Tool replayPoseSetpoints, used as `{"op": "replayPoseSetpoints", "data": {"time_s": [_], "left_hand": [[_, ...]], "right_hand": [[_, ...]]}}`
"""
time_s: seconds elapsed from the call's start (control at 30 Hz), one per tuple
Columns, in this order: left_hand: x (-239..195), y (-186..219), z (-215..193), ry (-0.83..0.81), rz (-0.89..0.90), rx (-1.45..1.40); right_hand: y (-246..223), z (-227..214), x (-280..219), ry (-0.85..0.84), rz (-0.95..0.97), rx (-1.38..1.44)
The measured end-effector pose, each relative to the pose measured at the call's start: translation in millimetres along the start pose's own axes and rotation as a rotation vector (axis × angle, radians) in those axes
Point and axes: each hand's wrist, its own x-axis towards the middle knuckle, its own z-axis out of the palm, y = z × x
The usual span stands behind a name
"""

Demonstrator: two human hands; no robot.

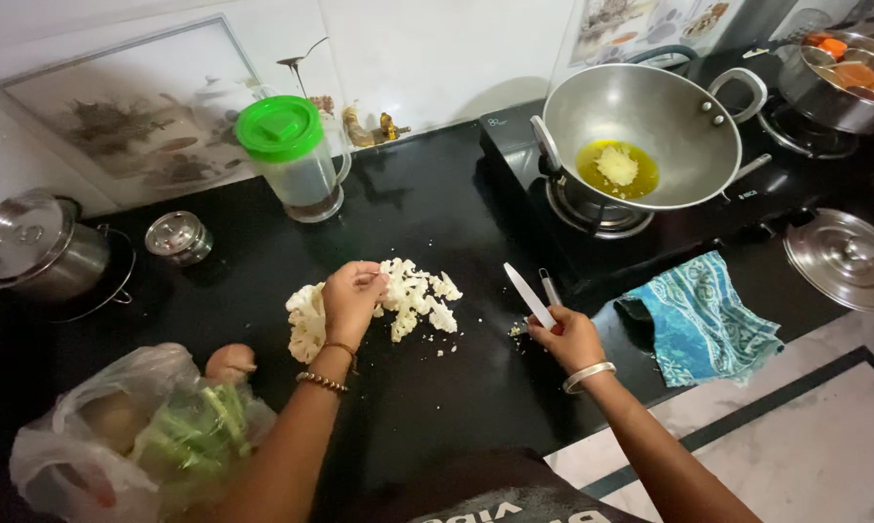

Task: The recorder is cutting a head of cauliflower into smaller florets using a kitchen knife on a kitchen counter.

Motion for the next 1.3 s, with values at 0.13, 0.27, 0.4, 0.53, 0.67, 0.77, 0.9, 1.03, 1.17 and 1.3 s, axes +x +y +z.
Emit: {"op": "replayPoseSetpoints", "data": {"time_s": [0.13, 0.27, 0.4, 0.53, 0.67, 0.77, 0.9, 1.03, 1.17, 1.3], "left_hand": [[-0.3, -7.0, -3.1, 0.03, 0.121, 0.043], [-17.5, 1.3, -1.6, 0.056, 0.236, 0.256], [-32.8, -8.7, -0.2, 0.049, 0.307, 0.456], [-33.3, -12.9, -17.4, 0.215, 0.364, 0.385], [-38.3, -0.3, -55.3, 0.337, 0.383, 0.383], [-41.3, 0.5, -66.6, 0.406, 0.478, 0.525], [-47.4, -10.2, -65.5, 0.307, 0.423, 0.709], [-51.6, -13.2, -69.1, 0.242, 0.357, 0.748], [-53.4, -12.0, -76.3, 0.227, 0.306, 0.733], [-56.0, -17.4, -76.4, 0.181, 0.275, 0.709]], "right_hand": [[5.8, 7.8, 1.4, -0.009, -0.015, 0.066], [3.5, 10.7, 0.2, 0.014, -0.107, 0.121], [-12.5, 11.6, -7.2, -0.041, -0.024, 0.198], [-17.7, 16.2, -7.8, -0.077, -0.059, 0.296], [-18.7, 24.8, 3.0, -0.106, -0.125, 0.196], [-27.8, 37.1, 12.7, -0.128, -0.183, 0.183], [-67.5, 55.0, 12.3, -0.292, -0.029, 0.313], [-57.5, 96.9, 37.0, -0.309, -0.436, 0.269], [-144.0, 85.5, 16.8, -0.303, -0.391, 0.054], [-190.0, 95.4, 20.1, -0.269, -0.404, -0.369]]}}
